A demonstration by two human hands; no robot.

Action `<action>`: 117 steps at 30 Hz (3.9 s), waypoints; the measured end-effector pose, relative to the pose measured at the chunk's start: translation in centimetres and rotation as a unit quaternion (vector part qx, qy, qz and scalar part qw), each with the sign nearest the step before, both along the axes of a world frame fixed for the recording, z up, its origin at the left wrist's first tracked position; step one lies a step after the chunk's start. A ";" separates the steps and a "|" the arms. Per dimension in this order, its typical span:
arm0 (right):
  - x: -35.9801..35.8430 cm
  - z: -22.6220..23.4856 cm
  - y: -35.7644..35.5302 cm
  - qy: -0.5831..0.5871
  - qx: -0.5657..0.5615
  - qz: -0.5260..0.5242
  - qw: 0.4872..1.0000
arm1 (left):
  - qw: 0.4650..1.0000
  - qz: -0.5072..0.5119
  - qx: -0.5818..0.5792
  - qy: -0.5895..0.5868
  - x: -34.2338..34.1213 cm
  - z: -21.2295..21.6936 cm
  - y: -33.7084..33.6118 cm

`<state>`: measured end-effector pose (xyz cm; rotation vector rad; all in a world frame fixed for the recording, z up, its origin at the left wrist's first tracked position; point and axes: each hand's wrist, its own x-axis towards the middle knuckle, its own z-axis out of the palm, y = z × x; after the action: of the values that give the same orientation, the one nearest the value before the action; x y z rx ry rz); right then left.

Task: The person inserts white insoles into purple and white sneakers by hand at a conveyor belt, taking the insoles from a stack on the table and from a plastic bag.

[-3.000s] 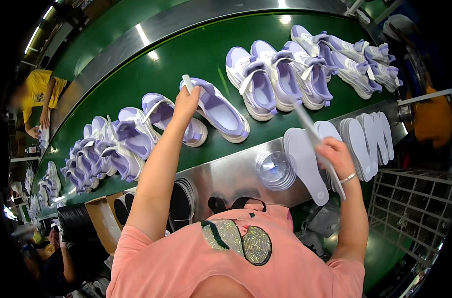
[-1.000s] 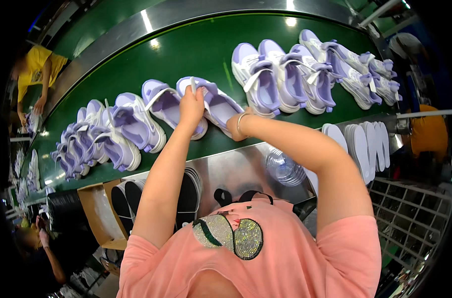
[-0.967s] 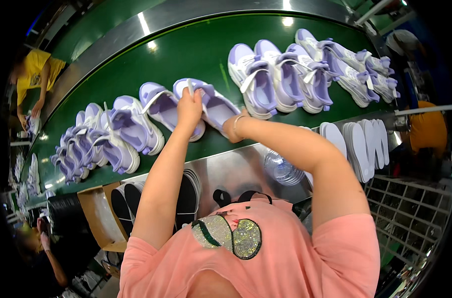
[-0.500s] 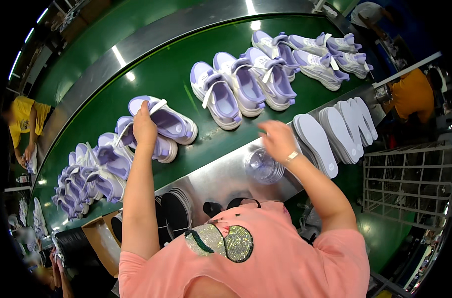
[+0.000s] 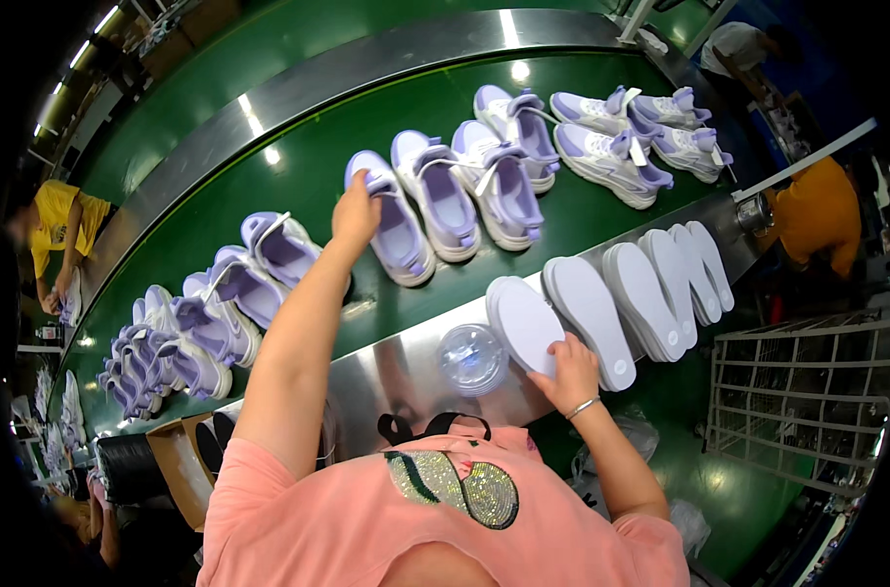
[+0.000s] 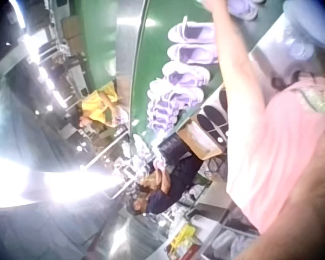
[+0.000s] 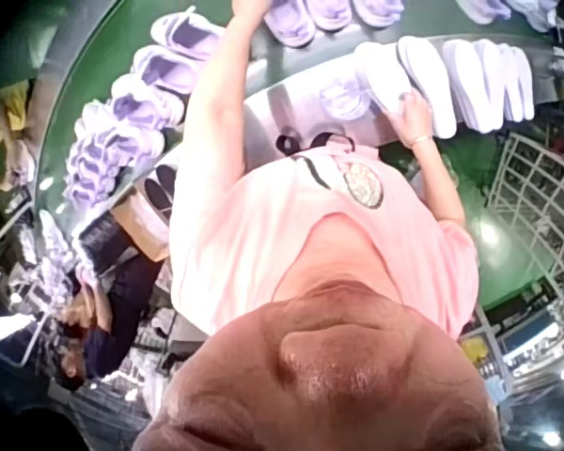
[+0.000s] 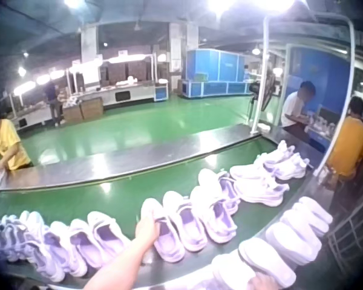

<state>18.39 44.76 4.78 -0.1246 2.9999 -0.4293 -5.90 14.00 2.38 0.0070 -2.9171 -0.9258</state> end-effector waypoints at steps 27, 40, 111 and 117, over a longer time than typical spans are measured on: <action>-17.3 -1.2 -16.9 -0.027 0.120 0.351 0.928 | 0.872 0.128 0.454 -0.136 4.9 -6.3 -3.0; -17.6 0.3 -16.5 -0.057 0.199 0.403 0.891 | 0.951 0.181 0.245 -0.062 5.8 -3.3 -0.7; -17.1 5.0 -9.2 0.004 -0.236 0.415 0.878 | 0.949 0.237 0.136 0.161 3.5 -2.8 -1.6; -8.4 3.5 0.2 -0.043 -0.022 0.408 0.912 | 0.896 0.346 -0.104 0.260 1.2 1.1 -3.7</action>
<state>9.97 44.96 8.27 -1.2510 2.5255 -0.3745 -4.67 10.32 3.47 0.6321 -2.2210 -0.4032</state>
